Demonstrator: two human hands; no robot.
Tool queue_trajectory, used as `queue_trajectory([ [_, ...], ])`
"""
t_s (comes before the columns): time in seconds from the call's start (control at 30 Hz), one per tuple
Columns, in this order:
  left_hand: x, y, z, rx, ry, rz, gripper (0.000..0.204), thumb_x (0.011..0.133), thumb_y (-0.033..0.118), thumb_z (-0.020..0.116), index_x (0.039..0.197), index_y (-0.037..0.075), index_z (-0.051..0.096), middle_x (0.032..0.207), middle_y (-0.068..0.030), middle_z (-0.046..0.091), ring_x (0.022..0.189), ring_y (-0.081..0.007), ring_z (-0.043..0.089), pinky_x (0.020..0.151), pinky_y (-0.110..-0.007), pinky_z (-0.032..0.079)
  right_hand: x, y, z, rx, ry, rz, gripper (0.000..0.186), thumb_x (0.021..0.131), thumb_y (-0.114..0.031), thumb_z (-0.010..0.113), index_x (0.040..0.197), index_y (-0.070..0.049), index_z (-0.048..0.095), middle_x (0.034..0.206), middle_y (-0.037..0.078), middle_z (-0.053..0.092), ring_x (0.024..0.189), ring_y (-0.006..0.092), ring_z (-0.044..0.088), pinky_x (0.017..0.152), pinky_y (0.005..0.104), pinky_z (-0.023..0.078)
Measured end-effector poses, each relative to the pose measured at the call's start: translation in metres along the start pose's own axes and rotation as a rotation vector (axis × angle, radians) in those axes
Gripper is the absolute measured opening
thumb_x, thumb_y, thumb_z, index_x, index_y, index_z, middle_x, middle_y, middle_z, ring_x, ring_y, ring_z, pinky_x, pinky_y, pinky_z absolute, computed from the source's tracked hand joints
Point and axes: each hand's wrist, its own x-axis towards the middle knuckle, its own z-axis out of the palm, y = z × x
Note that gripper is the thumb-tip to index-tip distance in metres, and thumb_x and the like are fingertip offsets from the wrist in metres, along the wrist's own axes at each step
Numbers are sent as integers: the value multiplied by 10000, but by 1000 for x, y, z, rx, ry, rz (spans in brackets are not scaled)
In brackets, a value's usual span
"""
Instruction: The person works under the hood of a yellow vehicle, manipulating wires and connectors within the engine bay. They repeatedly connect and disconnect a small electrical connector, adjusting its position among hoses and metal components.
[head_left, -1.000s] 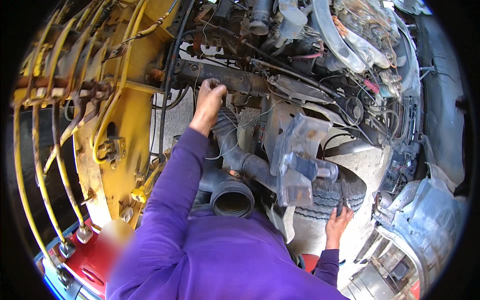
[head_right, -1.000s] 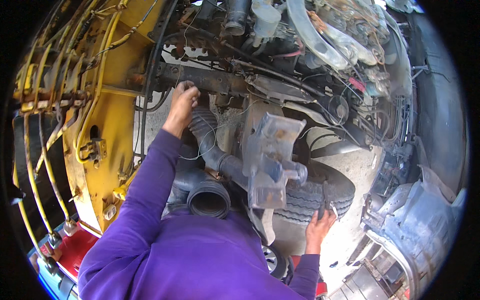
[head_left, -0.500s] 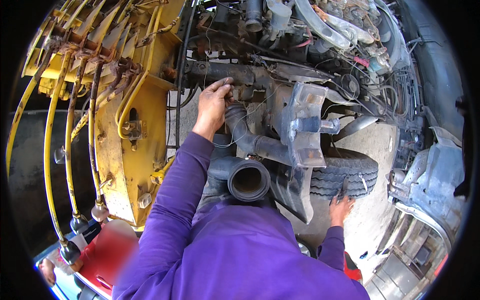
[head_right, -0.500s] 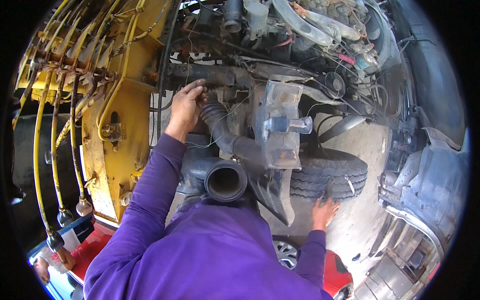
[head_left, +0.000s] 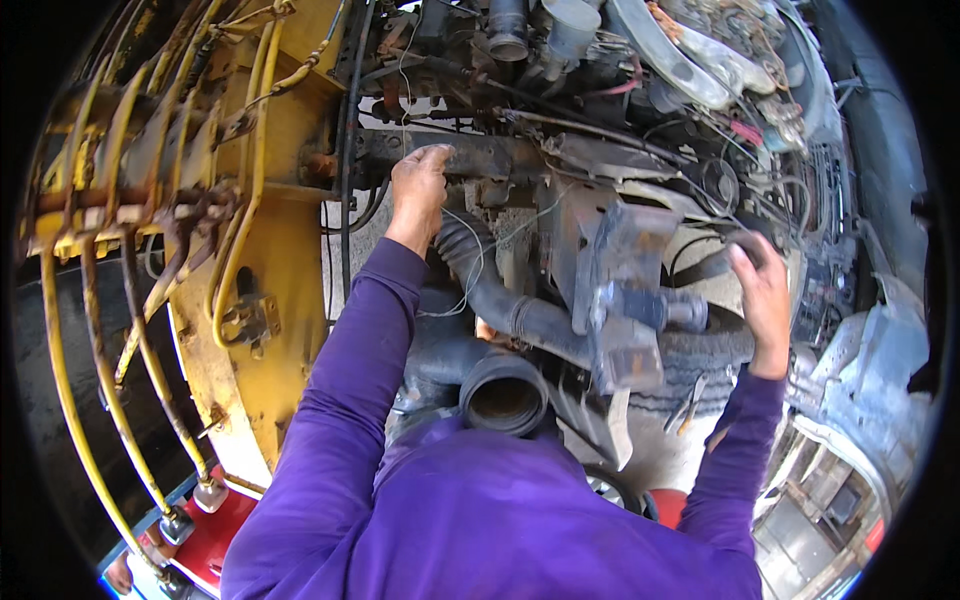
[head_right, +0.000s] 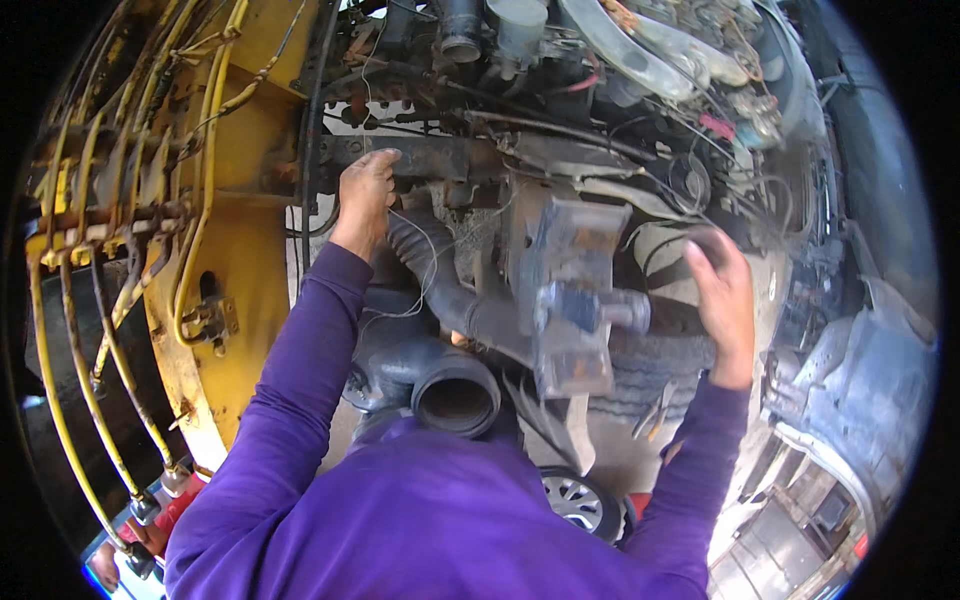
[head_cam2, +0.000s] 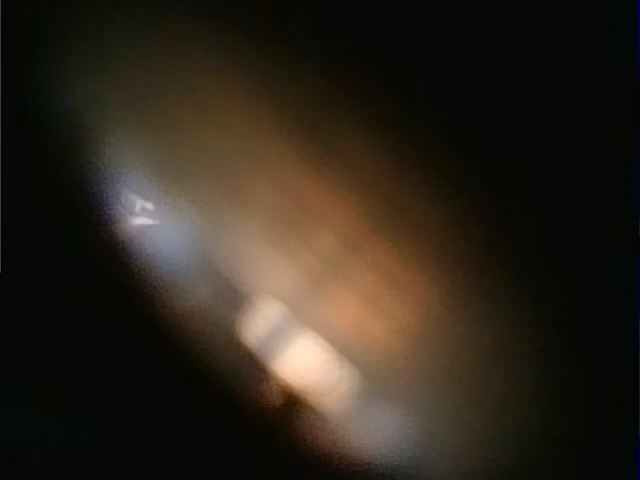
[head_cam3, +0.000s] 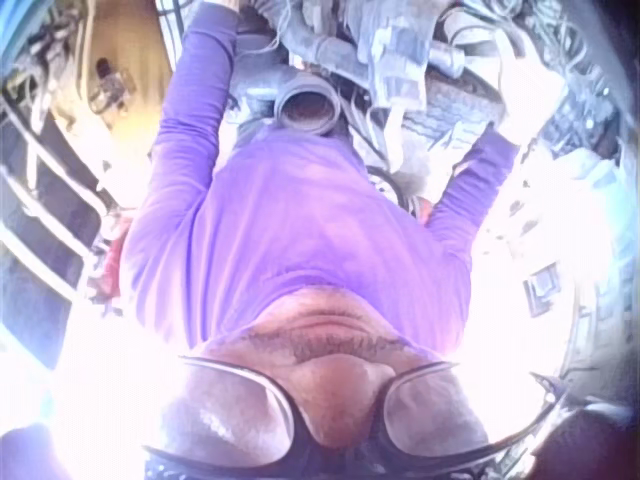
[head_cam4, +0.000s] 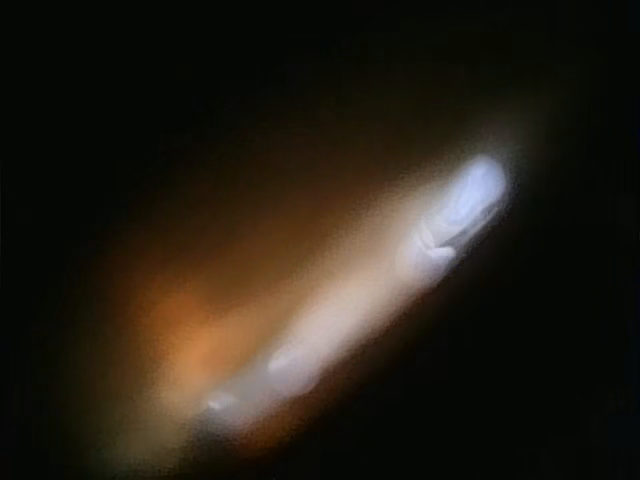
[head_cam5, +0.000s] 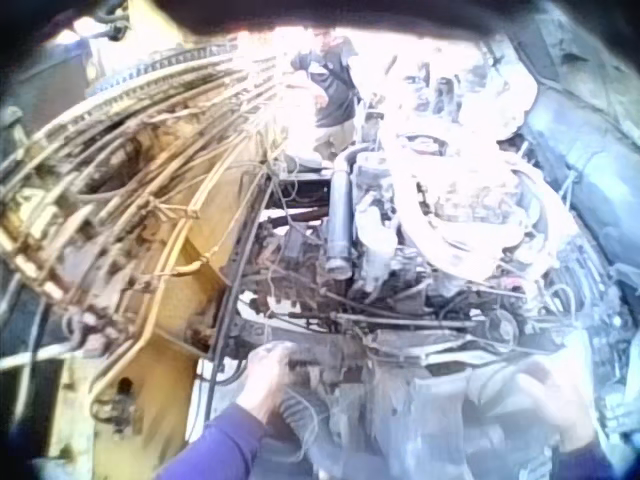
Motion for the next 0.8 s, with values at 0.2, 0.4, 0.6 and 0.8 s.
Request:
queue_trajectory([
  [0.2,78,-18,25,228,80,255,276,899,188,675,1013,-58,725,835,-72,681,720,-133,601,666,-299,462,183,-22,124,-240,-511,-388,234,976,-162,613,1104,33,639,1022,159,679,937,274,659,862,366,514],
  [0.4,155,-18,50,460,-7,305,371,974,223,639,1219,-50,696,1099,-143,748,1040,-193,666,935,-302,477,278,6,246,-343,-543,-440,271,968,-137,558,1161,32,646,1059,279,693,1040,442,664,920,481,517],
  [0.6,210,-39,48,517,-130,244,332,975,209,624,1201,-20,708,913,-30,703,705,-92,541,635,-262,430,330,31,300,-112,-608,-180,378,965,-265,603,1181,37,678,1056,265,721,1003,415,692,901,443,533],
  [0.8,218,-57,50,428,-241,141,322,952,210,639,1163,-17,728,854,6,670,659,-58,480,595,-239,384,342,25,307,-160,-647,-207,366,881,-282,693,1056,37,735,985,235,743,904,352,719,831,404,556],
])
